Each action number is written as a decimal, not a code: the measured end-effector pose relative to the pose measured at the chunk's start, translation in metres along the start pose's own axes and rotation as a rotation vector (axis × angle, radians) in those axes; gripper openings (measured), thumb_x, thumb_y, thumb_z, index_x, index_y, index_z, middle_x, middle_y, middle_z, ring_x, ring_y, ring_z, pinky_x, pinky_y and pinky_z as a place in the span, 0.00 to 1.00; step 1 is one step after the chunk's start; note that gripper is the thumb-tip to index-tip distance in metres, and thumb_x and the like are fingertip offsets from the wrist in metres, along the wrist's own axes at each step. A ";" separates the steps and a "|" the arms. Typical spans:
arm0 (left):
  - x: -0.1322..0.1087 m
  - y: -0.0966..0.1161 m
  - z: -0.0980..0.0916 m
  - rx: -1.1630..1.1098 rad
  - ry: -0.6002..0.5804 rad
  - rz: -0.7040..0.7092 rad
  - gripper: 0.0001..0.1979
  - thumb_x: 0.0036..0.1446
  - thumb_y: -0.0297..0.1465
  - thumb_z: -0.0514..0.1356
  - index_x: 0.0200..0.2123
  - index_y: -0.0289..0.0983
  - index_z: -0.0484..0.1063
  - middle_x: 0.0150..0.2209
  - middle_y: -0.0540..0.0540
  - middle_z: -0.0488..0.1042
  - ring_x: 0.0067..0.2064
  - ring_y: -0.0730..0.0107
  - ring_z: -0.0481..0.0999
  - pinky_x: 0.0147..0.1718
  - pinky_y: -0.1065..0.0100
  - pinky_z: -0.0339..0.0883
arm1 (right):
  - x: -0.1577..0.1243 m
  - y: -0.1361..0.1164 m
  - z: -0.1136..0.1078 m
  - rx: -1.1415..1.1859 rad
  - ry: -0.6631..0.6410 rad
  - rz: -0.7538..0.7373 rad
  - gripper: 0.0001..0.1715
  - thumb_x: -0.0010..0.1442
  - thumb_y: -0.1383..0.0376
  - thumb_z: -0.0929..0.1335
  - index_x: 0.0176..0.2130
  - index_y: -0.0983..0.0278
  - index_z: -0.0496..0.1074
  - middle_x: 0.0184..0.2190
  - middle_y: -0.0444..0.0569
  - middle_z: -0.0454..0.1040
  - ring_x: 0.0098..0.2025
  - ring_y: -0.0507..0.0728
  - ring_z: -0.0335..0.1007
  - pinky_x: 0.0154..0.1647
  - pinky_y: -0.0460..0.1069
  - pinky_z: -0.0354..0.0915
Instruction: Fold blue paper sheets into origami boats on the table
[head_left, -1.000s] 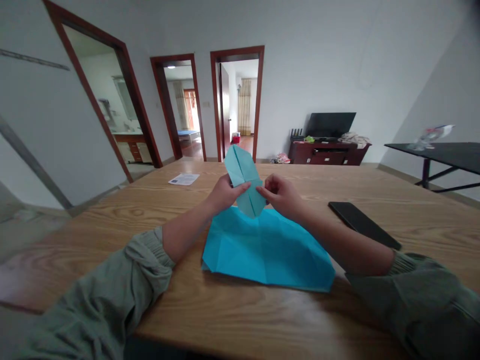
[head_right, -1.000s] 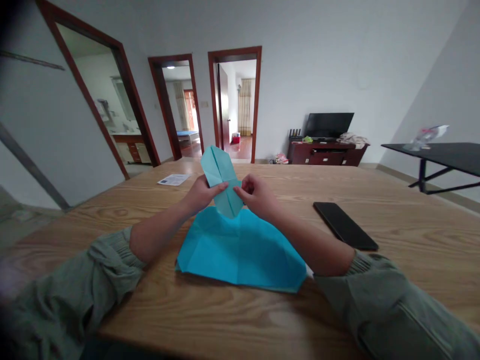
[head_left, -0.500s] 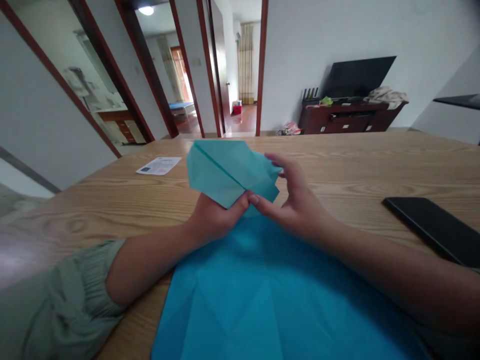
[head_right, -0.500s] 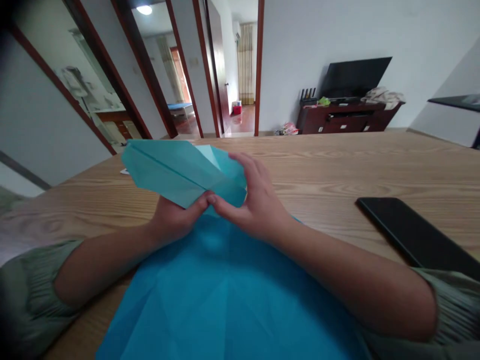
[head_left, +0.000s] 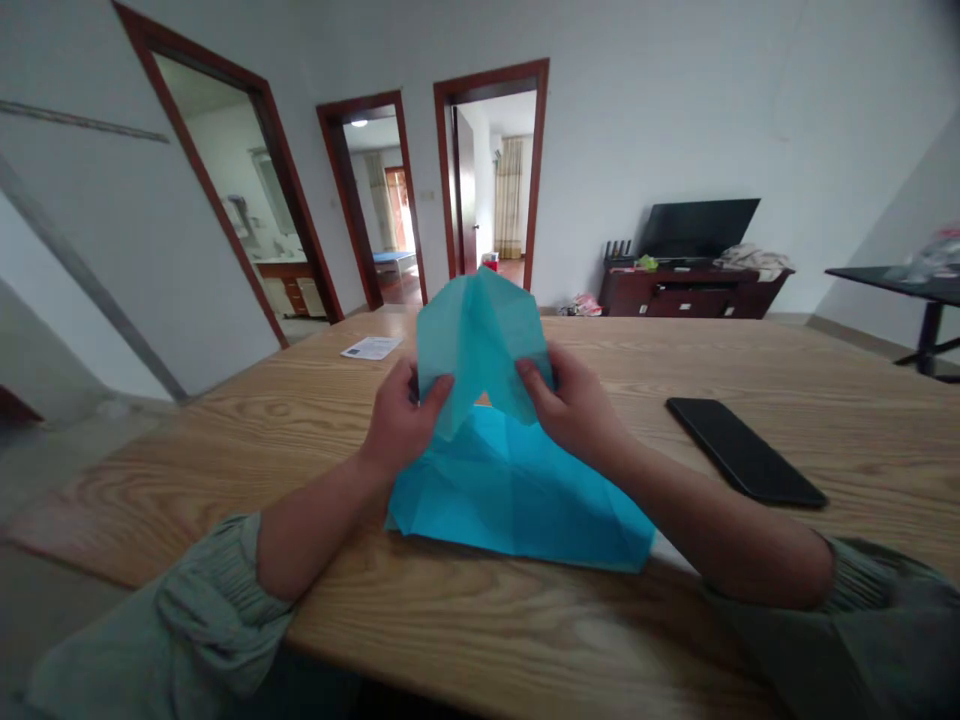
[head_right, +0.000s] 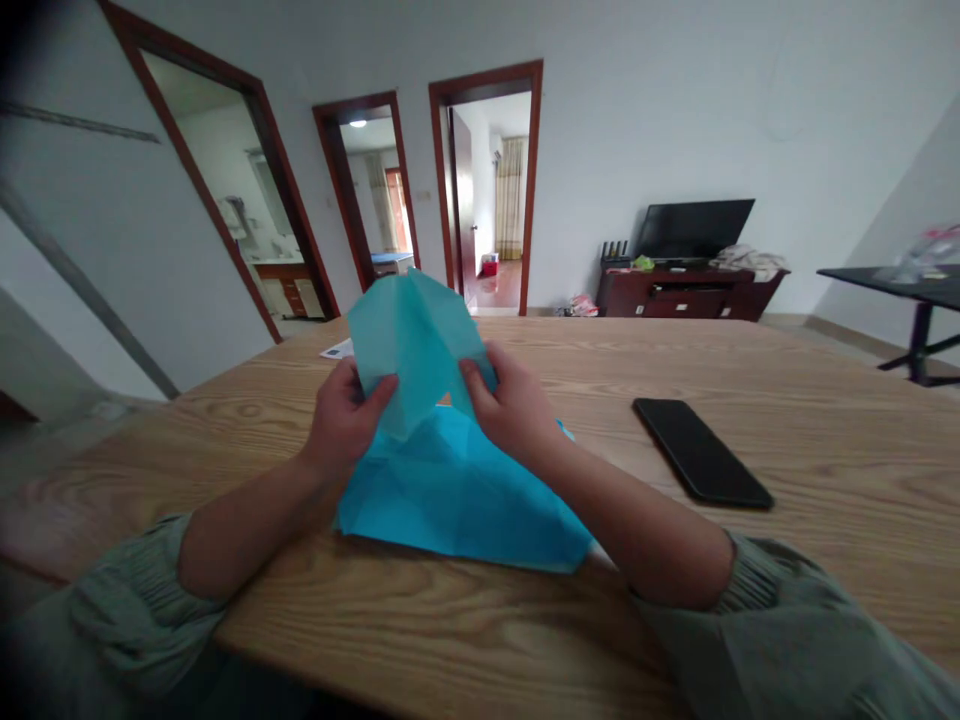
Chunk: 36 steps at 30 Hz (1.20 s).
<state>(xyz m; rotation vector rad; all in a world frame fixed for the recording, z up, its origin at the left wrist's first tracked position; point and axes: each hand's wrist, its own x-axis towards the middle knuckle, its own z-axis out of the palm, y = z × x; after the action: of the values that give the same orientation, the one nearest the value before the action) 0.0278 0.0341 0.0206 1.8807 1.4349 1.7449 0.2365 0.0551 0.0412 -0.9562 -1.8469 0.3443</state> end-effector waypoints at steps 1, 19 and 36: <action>0.000 0.007 -0.004 -0.007 0.044 0.018 0.12 0.55 0.41 0.60 0.34 0.38 0.66 0.30 0.50 0.70 0.32 0.70 0.70 0.32 0.72 0.65 | -0.003 -0.004 -0.008 -0.046 0.062 0.008 0.16 0.64 0.53 0.61 0.35 0.61 0.69 0.28 0.47 0.71 0.31 0.56 0.66 0.30 0.48 0.58; 0.025 -0.061 -0.079 -0.131 -0.417 -0.404 0.15 0.51 0.41 0.62 0.37 0.38 0.65 0.19 0.54 0.66 0.17 0.77 0.62 0.18 0.75 0.52 | -0.036 0.050 -0.012 -0.578 -0.136 0.540 0.21 0.60 0.56 0.61 0.41 0.66 0.75 0.40 0.59 0.77 0.41 0.61 0.73 0.40 0.50 0.64; 0.020 -0.082 -0.085 0.272 -1.058 -0.336 0.12 0.41 0.37 0.65 0.16 0.37 0.68 0.16 0.49 0.70 0.18 0.73 0.63 0.19 0.71 0.53 | -0.081 0.051 -0.029 -0.705 -0.201 0.581 0.34 0.53 0.48 0.67 0.54 0.64 0.70 0.44 0.58 0.75 0.44 0.62 0.73 0.43 0.52 0.65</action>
<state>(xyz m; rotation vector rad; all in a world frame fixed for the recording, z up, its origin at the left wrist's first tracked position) -0.0886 0.0526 0.0004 1.9960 1.3924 0.2590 0.3006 0.0232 -0.0277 -2.0188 -1.8671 0.1247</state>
